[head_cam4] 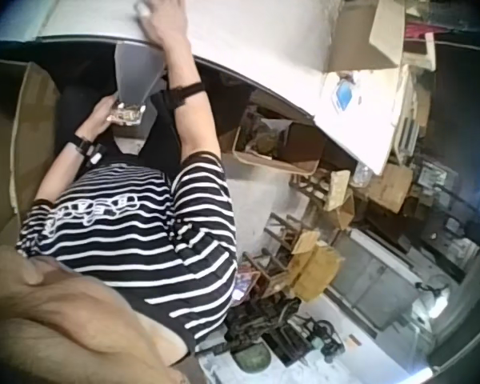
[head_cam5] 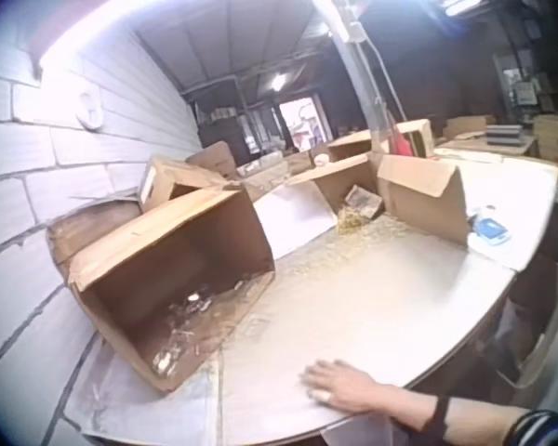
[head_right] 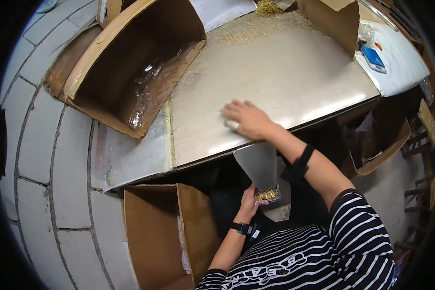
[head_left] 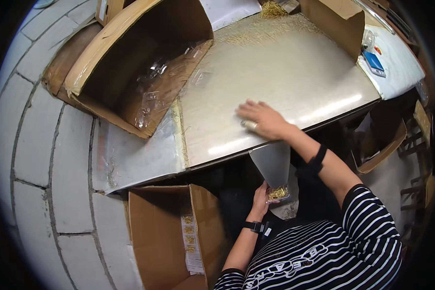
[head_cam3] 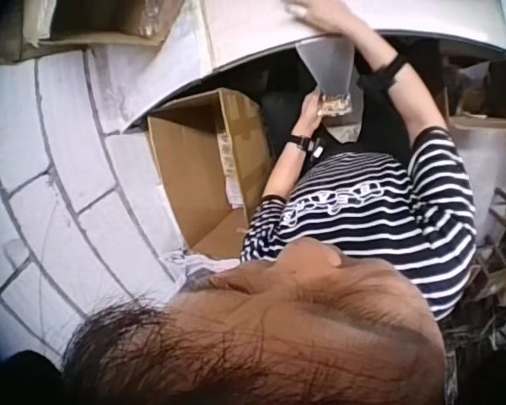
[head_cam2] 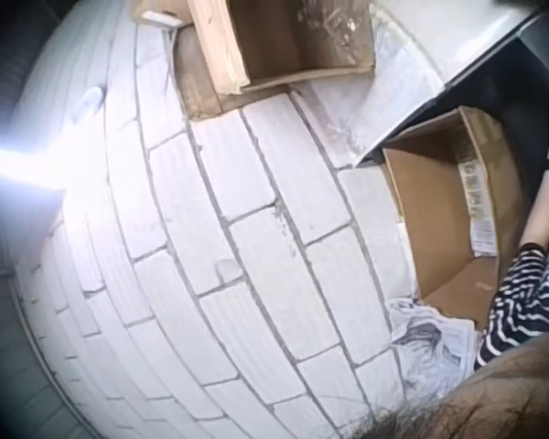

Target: The person scoops small yellow items from a table into a clear plastic container using a small scoop and places the container into a cardboard box. The person repeats this process multiple times, handling the items and containers one at a time.

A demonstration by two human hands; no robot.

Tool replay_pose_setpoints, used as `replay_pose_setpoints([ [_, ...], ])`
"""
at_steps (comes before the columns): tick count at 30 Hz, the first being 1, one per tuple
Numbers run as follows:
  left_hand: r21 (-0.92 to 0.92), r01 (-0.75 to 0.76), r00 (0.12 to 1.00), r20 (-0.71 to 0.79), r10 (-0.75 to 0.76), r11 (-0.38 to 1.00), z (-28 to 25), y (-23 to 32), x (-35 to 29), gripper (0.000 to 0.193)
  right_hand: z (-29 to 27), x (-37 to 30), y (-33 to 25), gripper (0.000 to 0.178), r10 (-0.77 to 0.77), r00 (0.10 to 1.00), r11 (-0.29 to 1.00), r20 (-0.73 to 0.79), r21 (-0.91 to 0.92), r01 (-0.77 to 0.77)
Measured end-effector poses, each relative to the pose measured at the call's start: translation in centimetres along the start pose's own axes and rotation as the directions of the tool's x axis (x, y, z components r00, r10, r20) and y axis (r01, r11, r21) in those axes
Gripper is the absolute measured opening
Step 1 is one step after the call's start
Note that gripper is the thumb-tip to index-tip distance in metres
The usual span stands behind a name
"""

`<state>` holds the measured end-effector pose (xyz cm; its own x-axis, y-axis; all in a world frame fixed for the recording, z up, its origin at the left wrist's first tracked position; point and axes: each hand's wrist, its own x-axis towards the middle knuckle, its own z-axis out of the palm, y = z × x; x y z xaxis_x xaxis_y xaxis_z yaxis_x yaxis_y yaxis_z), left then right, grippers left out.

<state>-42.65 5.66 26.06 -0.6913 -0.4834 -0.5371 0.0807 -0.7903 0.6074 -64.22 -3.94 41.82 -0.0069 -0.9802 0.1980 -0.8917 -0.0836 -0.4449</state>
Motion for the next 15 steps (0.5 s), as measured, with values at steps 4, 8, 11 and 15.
replay_pose_setpoints([
  [4,-0.012,-0.026,0.999,-0.034,0.026,1.0,0.1,-0.3,0.4,0.042,2.4,-3.2,-3.0,0.044,-0.055,0.979,0.995,-0.197,-0.092,0.038],
  [8,0.019,0.036,0.999,-0.035,-0.036,0.999,0.2,-0.9,1.0,0.043,0.8,-10.0,-6.4,0.047,-0.048,0.985,0.997,-0.164,-0.069,0.038],
  [11,-0.059,-0.013,1.0,0.02,0.014,0.998,1.2,-0.4,0.4,0.043,-1.0,-14.4,-6.5,0.044,-0.069,0.992,0.996,-0.101,0.056,0.075],
  [15,-0.071,-0.005,1.0,0.017,0.006,0.997,1.2,-0.4,-0.7,0.045,-1.9,-19.1,-4.4,0.035,0.034,0.999,0.959,0.004,0.282,-0.034],
])
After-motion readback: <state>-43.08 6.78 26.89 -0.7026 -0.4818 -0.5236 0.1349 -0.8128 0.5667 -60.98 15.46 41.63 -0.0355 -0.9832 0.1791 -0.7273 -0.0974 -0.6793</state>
